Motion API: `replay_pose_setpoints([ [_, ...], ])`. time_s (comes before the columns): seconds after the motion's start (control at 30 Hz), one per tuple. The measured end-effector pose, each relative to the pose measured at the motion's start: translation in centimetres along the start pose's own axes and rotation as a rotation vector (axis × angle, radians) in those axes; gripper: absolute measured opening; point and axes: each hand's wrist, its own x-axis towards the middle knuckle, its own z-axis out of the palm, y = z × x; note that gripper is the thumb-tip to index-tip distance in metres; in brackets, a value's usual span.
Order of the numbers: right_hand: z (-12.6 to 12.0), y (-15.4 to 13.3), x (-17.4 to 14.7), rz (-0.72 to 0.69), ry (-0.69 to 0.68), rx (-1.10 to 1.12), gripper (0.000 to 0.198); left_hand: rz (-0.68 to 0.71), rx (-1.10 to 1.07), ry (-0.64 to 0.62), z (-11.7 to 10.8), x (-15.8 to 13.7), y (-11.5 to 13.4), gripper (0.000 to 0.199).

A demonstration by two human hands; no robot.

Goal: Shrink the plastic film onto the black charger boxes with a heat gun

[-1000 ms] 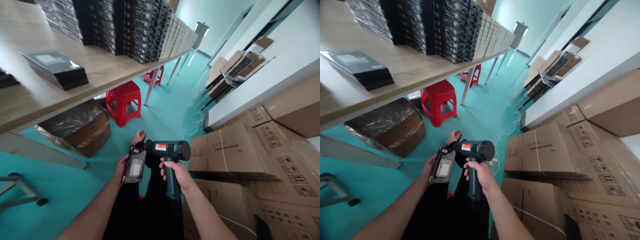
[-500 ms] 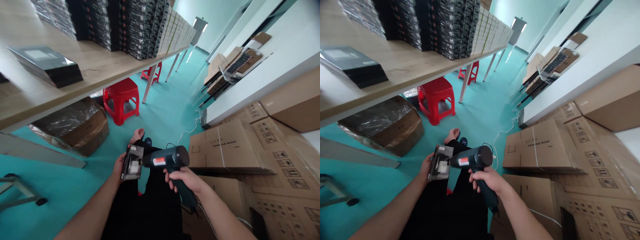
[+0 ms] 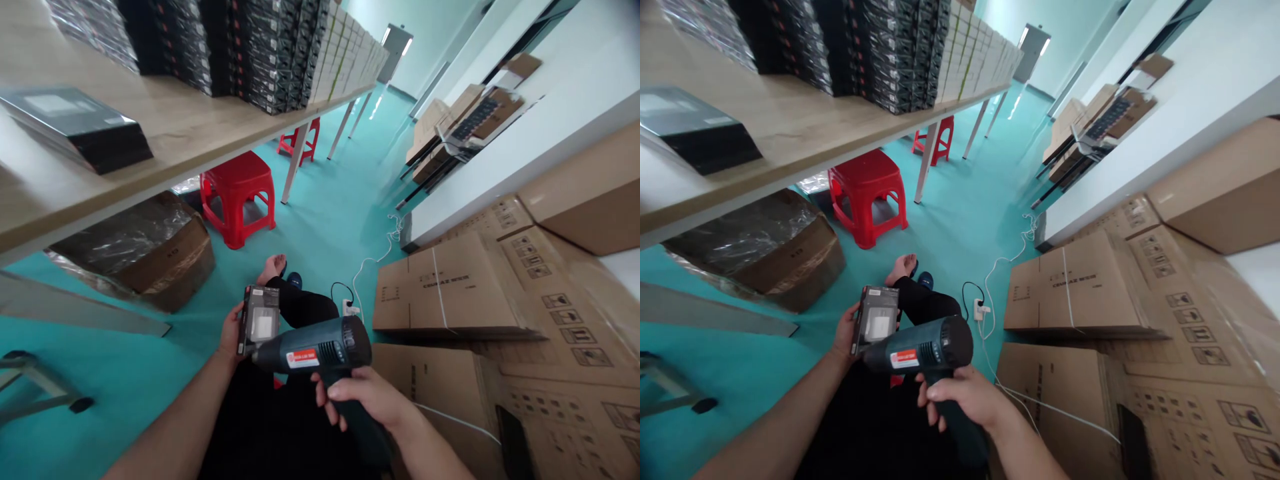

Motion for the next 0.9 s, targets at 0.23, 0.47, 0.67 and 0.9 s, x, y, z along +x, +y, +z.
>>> replay_pose_setpoints([
  [0.23, -0.6, 0.1, 0.6, -0.147, 0.298, 0.124, 0.025, 0.183, 0.024, -0.015, -2.9, 0.7, -0.5, 0.043],
  [0.47, 1.4, 1.2, 1.0, -0.204, 0.179, 0.134, 0.03, 0.173, 0.01, 0.036, -3.6, 1.6, -0.8, 0.042],
  [0.67, 1.2, 1.0, 1.2, -0.164, 0.218, 0.049, 0.027, 0.188, 0.024, 0.096, -4.5, 2.0, -0.9, 0.043],
  [0.9, 1.6, 1.4, 1.5, -0.23, 0.3, 0.048, 0.029, 0.189, -0.016, 0.088, -4.4, 2.5, -1.0, 0.042],
])
